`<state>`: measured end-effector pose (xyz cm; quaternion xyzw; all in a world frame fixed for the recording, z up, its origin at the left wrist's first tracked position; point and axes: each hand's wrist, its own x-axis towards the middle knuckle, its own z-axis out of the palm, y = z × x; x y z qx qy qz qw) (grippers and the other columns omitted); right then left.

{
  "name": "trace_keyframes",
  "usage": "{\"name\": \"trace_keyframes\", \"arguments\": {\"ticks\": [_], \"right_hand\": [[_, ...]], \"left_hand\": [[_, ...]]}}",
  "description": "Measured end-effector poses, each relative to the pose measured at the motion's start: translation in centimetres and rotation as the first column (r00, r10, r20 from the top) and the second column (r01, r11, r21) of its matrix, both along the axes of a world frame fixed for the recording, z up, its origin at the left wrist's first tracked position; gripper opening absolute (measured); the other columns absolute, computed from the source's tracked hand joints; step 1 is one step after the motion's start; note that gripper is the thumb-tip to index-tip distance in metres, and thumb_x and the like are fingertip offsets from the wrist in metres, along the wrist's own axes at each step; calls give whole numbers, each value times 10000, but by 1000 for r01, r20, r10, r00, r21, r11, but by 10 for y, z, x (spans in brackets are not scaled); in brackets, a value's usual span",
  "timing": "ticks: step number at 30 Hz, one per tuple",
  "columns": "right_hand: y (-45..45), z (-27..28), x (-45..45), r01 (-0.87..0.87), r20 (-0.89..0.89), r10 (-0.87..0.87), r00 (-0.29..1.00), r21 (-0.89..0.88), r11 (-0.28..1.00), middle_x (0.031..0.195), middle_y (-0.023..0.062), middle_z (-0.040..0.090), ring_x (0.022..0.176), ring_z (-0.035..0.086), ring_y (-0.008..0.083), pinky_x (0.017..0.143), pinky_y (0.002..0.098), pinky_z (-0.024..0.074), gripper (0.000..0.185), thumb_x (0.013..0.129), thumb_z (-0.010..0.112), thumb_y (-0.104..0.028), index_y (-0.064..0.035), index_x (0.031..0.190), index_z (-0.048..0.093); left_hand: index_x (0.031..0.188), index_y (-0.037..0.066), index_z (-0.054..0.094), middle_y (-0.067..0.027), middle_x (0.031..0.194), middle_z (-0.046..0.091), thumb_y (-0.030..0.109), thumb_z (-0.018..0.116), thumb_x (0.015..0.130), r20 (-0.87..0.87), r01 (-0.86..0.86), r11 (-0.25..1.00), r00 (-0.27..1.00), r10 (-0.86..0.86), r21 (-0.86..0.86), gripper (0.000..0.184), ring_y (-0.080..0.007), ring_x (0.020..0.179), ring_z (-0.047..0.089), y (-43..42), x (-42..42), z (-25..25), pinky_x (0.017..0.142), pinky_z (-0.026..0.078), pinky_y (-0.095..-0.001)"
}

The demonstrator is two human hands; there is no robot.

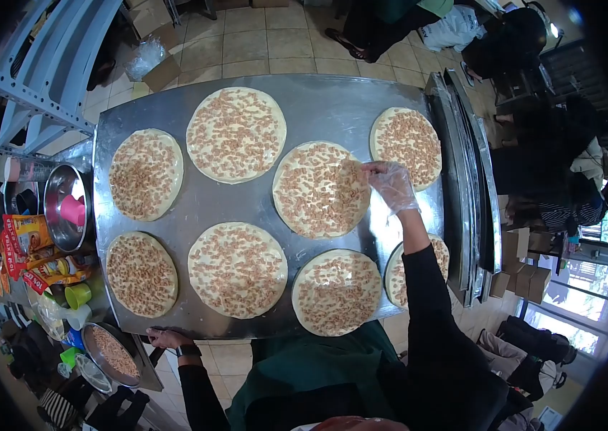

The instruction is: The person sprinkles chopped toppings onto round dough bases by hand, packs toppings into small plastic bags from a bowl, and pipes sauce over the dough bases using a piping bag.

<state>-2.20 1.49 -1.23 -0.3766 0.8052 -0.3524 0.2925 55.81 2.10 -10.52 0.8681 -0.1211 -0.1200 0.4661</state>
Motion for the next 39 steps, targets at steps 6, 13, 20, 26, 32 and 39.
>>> {"name": "trace_keyframes", "arguments": {"ticks": [6, 13, 20, 26, 32, 39], "right_hand": [[-32, 16, -5, -93, -158, 101, 982, 55, 994, 862, 102, 669, 758, 627, 182, 709, 290, 493, 203, 758, 582, -119, -73, 920, 695], [-66, 24, 9, -207, -141, 236, 962, 195, 959, 919, 89, 662, 826, 624, 203, 779, 296, 483, 214, 756, 565, -121, -97, 926, 693], [-92, 11, 33, -308, -211, 330, 920, 132, 942, 924, 130, 652, 844, 615, 270, 796, 326, 479, 212, 756, 559, -142, -122, 916, 697], [-97, 8, 47, -380, -235, 395, 888, 108, 919, 884, 123, 660, 804, 624, 245, 755, 318, 492, 199, 758, 572, -125, -107, 910, 698], [-86, 12, 65, -404, -208, 409, 888, 72, 912, 878, 133, 648, 806, 610, 268, 752, 324, 487, 188, 793, 534, -165, -101, 876, 690], [-51, -33, 44, -265, 92, 274, 957, -97, 959, 1040, 102, 585, 904, 574, 209, 814, 295, 468, 278, 873, 478, -238, -53, 1066, 556]], "left_hand": [[1121, -53, 460, -209, 1093, 535, 371, 463, 927, -8, 31, 997, 999, -31, -65, 466, -297, 927, 536, 3, 18, -19, 808, 453, -399], [1147, -40, 463, -199, 1097, 545, 372, 463, 926, -14, 5, 999, 1000, -5, -36, 467, -291, 922, 542, 3, 16, -17, 808, 454, -397], [1120, -61, 437, -220, 1076, 518, 384, 445, 932, -18, 14, 996, 1000, -15, -86, 483, -303, 927, 532, 0, 2, -6, 817, 460, -396], [1094, -48, 441, -178, 1047, 522, 364, 470, 929, -48, 81, 988, 995, -88, -130, 445, -258, 890, 517, 6, 26, -26, 787, 448, -380], [1088, -51, 506, -180, 1019, 577, 338, 479, 928, -31, -1, 990, 1000, -3, -142, 422, -261, 835, 546, 3, 20, -24, 753, 458, -389], [1183, -16, 346, -190, 1139, 472, 362, 471, 928, -129, 41, 986, 990, -62, -161, 472, -267, 968, 495, 1, -1, -2, 852, 435, -395]]}}
